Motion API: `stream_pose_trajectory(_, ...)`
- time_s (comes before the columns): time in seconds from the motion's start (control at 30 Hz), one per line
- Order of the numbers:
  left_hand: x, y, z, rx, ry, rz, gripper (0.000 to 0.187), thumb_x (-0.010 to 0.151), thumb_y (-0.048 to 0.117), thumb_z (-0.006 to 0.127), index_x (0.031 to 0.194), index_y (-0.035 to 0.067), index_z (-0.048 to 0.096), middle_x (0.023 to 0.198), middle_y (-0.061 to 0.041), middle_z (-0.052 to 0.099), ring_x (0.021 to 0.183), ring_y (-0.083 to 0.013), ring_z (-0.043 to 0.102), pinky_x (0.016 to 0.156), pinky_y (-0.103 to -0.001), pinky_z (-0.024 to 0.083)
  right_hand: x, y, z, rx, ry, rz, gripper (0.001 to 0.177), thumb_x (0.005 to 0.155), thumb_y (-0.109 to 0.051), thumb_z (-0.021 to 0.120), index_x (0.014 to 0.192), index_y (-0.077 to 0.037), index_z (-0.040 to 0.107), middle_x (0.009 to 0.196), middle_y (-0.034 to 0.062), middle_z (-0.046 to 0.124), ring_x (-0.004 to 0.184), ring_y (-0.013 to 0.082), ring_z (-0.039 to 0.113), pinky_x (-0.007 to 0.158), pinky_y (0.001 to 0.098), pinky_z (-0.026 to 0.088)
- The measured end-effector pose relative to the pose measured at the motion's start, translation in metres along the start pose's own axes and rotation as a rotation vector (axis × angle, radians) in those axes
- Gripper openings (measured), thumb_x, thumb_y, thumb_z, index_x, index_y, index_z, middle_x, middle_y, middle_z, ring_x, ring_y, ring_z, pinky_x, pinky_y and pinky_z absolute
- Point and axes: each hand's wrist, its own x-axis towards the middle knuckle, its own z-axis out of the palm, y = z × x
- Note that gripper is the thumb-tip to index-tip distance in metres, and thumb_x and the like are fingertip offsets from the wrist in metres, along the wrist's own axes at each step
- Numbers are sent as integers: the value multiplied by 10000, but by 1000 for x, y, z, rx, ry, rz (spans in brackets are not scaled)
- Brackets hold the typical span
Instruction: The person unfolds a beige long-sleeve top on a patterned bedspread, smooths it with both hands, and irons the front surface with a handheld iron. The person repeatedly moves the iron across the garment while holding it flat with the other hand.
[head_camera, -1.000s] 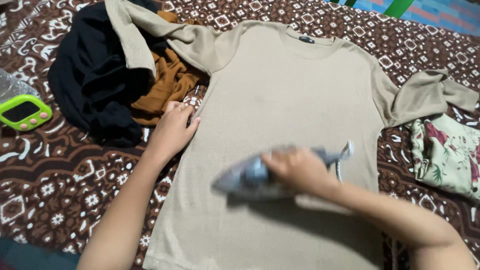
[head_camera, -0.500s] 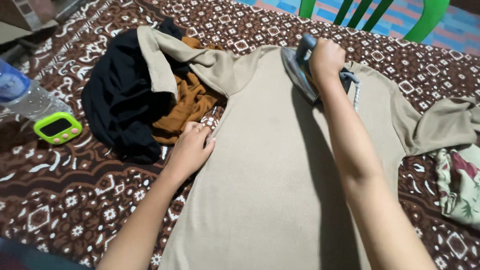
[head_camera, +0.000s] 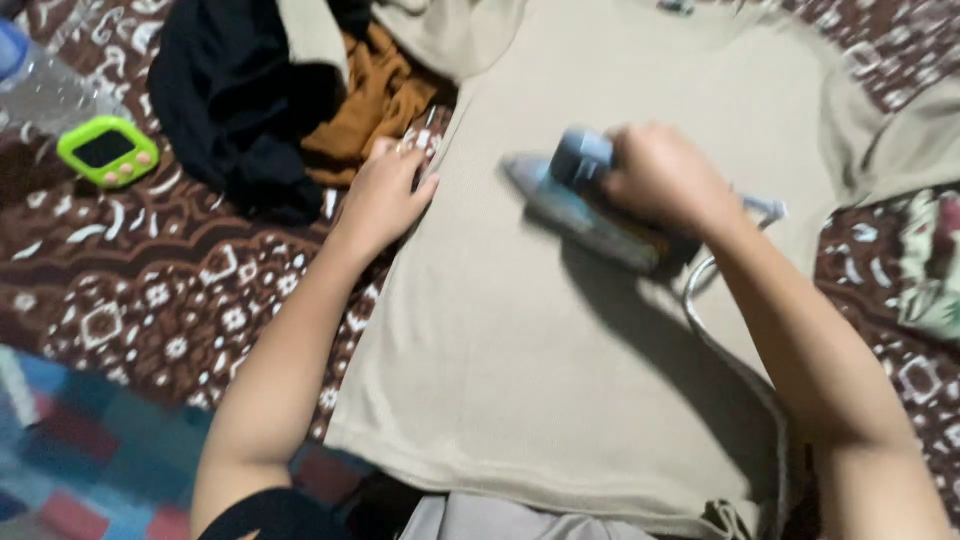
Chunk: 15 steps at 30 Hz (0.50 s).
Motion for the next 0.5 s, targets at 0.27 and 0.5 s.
stream_pose_trajectory(0.27,6,3,-6,-9,-41,-26,305,1007,269,641,956,-28,594,959,-180,618,1099,-386,501,860,-515,482,-223,-74,96,-160,-198,-707,270,729,-69,622,963,-134,503,725,100,629,490,369,643,393,529,476)
stream_pose_trajectory(0.5,5,2,-20,-96,-74,-93,215,986,269,682,925,74,614,917,-120,599,1160,-325,563,910,-443,510,-107,-44,90,-508,349,-613,499,777,-272,673,1271,-253,610,756,-2,685,538,228,729,446,387,558)
